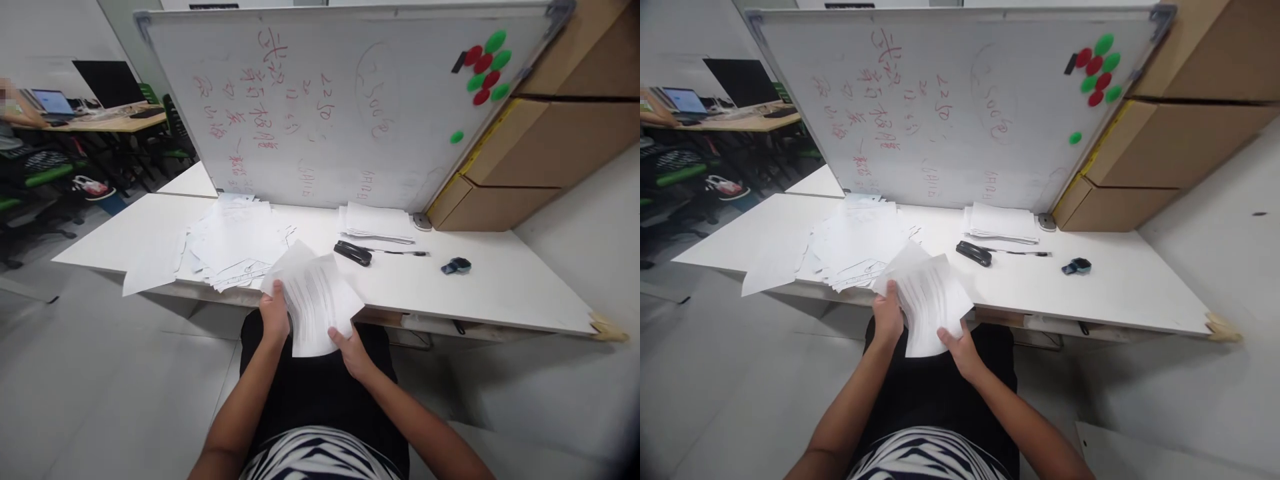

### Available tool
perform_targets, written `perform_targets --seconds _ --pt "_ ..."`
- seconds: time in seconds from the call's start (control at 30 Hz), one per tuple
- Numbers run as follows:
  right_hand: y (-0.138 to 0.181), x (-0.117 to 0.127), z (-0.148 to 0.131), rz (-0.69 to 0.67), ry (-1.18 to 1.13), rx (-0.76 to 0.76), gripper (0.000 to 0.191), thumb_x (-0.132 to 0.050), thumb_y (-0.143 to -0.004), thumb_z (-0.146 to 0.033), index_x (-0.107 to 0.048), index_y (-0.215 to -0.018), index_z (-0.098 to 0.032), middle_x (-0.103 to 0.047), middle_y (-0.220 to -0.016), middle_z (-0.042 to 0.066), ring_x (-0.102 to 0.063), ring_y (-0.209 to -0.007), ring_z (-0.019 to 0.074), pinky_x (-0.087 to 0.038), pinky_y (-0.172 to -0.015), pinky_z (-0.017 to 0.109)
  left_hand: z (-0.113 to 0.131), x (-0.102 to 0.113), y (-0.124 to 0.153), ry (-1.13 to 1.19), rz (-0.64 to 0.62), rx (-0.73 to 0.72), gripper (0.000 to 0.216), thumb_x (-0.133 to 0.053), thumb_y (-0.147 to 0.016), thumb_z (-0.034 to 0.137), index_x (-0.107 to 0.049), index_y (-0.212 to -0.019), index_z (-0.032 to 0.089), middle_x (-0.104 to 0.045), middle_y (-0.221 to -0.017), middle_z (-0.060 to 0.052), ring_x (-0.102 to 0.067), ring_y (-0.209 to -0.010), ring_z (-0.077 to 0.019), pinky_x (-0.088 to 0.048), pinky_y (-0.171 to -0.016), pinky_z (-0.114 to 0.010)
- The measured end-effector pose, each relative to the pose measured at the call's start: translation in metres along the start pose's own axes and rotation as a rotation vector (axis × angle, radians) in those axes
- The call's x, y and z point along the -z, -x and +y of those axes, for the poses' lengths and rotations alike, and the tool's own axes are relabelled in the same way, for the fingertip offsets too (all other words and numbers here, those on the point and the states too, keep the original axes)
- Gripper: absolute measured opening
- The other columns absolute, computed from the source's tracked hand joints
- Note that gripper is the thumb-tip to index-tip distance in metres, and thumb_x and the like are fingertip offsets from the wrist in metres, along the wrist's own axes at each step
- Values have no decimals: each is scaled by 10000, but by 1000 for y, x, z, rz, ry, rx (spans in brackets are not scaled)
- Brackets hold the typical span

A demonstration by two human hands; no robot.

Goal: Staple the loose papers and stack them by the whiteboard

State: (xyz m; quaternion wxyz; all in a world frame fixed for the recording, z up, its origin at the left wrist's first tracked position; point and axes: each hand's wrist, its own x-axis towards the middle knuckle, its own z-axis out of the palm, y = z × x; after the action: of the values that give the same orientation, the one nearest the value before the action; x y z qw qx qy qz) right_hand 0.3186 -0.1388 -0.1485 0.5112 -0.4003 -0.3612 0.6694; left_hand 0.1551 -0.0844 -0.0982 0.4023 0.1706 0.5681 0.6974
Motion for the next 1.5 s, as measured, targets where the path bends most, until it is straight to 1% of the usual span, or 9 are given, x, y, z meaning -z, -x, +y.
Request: perform_targets --seconds 0.13,0.37,0.57,0.7,0.87,1.0,1.2,1.37,1.5 --pt "-6 -2 -20 64 -109 -91 480 -768 -689 -411 -656 -1102 -193 -682 -1141 86 -596 -1120 279 -406 -1025 442 -2 3 1 65 -36 43 372 -637 -819 457 -653 -969 116 -711 -987 -109 -685 -906 -197 -556 -838 -329" --pt "-5 6 -31 2 -116 -75 480 -727 -739 -413 -626 -1169 -224 -657 -1193 68 -621 -1049 259 -509 -861 391 5 2 -6 265 -133 63 312 -625 -839 429 -672 -934 136 -710 -1035 -104 -675 -969 -198 -556 -866 -305" --pt "2 9 -2 131 212 -119 364 -702 -721 -515 -732 -869 -184 -723 -983 88 -650 -809 247 -504 -653 350 -5 1 -8 247 -175 118 354 -685 -786 438 -682 -923 112 -717 -988 -123 -677 -964 -225 -559 -865 -333" --pt "-1 17 -17 188 530 -57 492 -607 -763 -591 -645 -484 -188 -691 -638 86 -640 -669 228 -481 -694 342 -7 4 -10 197 -165 63 336 -734 -753 363 -677 -1013 159 -702 -1064 -89 -647 -1039 -219 -557 -871 -319" --pt "-6 29 -42 216 770 3 602 -515 -804 -635 -545 -392 -197 -489 -374 17 -498 -423 144 -406 -544 284 -13 10 -13 43 -132 49 410 -767 -692 394 -673 -1002 143 -707 -984 -87 -672 -909 -204 -575 -691 -279" --pt "-8 45 -50 290 892 125 552 -526 -799 -637 -491 -456 -204 -501 -409 2 -493 -434 140 -368 -518 272 -20 15 -13 -104 -138 64 458 -786 -622 442 -674 -912 107 -697 -832 -74 -654 -708 -174 -497 -481 -231" --pt "-12 65 -39 320 857 64 492 -535 -784 -646 -624 -667 -176 -617 -562 24 -578 -563 187 -407 -544 281 -31 25 -6 -193 -270 167 406 -780 -632 387 -642 -905 122 -659 -824 -47 -599 -632 -124 -460 -434 -206" --pt "-18 68 -19 198 343 -151 501 -657 -733 -570 -664 -1058 -188 -702 -1034 97 -655 -889 238 -524 -715 348 -38 28 2 -237 -396 303 321 -731 -659 284 -612 -906 118 -611 -722 -9 -534 -500 -87 -483 -434 -228" --pt "-18 65 -18 80 54 -167 460 -726 -718 -469 -657 -1090 -208 -687 -1117 79 -656 -953 220 -517 -831 369 -34 29 7 -220 -507 368 305 -681 -611 162 -611 -905 120 -630 -716 -12 -592 -576 -121 -539 -535 -265"
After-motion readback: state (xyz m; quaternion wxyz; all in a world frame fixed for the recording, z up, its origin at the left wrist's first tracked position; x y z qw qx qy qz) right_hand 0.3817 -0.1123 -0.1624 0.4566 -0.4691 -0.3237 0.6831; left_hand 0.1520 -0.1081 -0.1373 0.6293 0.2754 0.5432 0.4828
